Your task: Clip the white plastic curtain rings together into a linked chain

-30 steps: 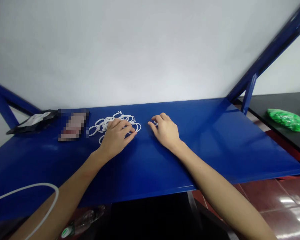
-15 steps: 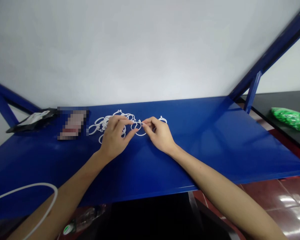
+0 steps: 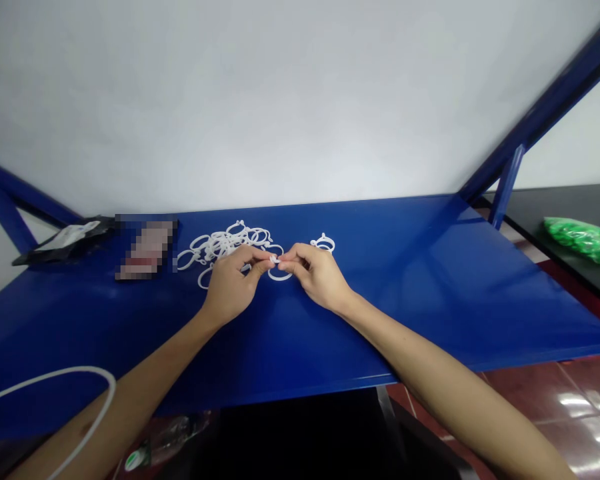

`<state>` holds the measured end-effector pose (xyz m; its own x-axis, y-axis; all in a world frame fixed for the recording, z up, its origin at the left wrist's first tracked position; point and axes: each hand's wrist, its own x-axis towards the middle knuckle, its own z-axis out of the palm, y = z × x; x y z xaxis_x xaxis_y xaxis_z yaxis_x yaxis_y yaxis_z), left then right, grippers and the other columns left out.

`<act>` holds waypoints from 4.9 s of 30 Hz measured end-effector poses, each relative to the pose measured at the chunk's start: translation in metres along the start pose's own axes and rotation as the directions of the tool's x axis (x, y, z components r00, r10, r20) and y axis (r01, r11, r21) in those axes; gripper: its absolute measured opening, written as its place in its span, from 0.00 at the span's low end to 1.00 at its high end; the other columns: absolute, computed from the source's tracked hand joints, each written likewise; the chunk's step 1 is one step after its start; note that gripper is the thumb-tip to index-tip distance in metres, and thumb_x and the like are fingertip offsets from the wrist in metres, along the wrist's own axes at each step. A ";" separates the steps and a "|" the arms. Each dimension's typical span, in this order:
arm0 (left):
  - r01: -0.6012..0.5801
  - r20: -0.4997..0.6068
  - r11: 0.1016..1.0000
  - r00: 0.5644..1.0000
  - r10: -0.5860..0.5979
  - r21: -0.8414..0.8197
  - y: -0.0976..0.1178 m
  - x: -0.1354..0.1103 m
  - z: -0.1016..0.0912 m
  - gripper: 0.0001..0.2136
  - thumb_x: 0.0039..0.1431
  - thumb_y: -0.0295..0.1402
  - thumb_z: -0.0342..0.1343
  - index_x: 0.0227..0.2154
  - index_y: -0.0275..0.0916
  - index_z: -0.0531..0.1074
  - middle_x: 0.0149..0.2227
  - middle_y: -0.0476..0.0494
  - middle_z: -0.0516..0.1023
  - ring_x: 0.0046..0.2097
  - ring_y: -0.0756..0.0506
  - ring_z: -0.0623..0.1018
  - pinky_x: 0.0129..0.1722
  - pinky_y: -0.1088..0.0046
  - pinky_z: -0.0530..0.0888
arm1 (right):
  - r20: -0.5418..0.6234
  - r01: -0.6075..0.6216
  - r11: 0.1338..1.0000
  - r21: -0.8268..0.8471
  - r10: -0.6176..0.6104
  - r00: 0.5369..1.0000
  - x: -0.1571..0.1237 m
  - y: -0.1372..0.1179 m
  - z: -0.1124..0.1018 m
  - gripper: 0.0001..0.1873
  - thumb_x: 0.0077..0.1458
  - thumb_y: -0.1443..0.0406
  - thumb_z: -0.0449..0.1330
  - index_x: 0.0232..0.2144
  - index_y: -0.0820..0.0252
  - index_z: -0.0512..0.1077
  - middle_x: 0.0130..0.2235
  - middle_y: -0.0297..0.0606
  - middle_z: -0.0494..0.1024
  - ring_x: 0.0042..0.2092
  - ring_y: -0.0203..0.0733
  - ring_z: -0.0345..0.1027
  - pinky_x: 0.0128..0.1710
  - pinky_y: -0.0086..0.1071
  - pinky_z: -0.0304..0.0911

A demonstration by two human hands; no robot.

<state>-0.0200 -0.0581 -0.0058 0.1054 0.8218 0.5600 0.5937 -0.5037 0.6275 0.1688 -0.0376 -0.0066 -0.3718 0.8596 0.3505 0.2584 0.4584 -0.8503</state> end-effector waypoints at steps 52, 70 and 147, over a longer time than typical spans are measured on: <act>-0.044 0.087 0.997 0.995 0.039 0.058 -0.007 0.004 -0.002 0.05 0.65 0.31 0.57 0.33 0.41 0.75 0.32 0.50 0.79 0.36 0.48 0.76 0.39 0.70 0.72 | -0.011 -0.021 1.000 -0.011 0.021 1.000 0.002 0.000 -0.002 0.12 0.61 0.56 0.62 0.35 0.59 0.77 0.31 0.34 0.80 0.29 0.35 0.69 0.29 0.29 0.62; -0.220 0.186 0.950 0.966 0.181 0.222 -0.014 0.004 0.001 0.07 0.67 0.32 0.54 0.32 0.39 0.72 0.32 0.48 0.79 0.37 0.45 0.74 0.42 0.67 0.71 | 0.101 0.220 0.902 -0.372 -0.196 0.975 0.003 0.012 -0.008 0.08 0.66 0.63 0.58 0.37 0.57 0.77 0.36 0.37 0.81 0.38 0.40 0.72 0.41 0.34 0.66; 0.119 0.087 0.969 0.991 -0.102 -0.218 0.000 0.004 -0.007 0.06 0.60 0.31 0.63 0.40 0.43 0.78 0.34 0.49 0.82 0.32 0.50 0.78 0.34 0.73 0.76 | -0.032 0.077 0.993 -0.086 -0.080 0.996 0.000 -0.008 -0.003 0.11 0.65 0.58 0.58 0.38 0.59 0.75 0.34 0.36 0.81 0.29 0.33 0.70 0.29 0.29 0.64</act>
<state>-0.0255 -0.0566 0.0002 0.1129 0.8889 0.4440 0.4142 -0.4483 0.7922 0.1695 -0.0406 0.0016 -0.3620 0.8273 0.4296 0.3048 0.5406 -0.7841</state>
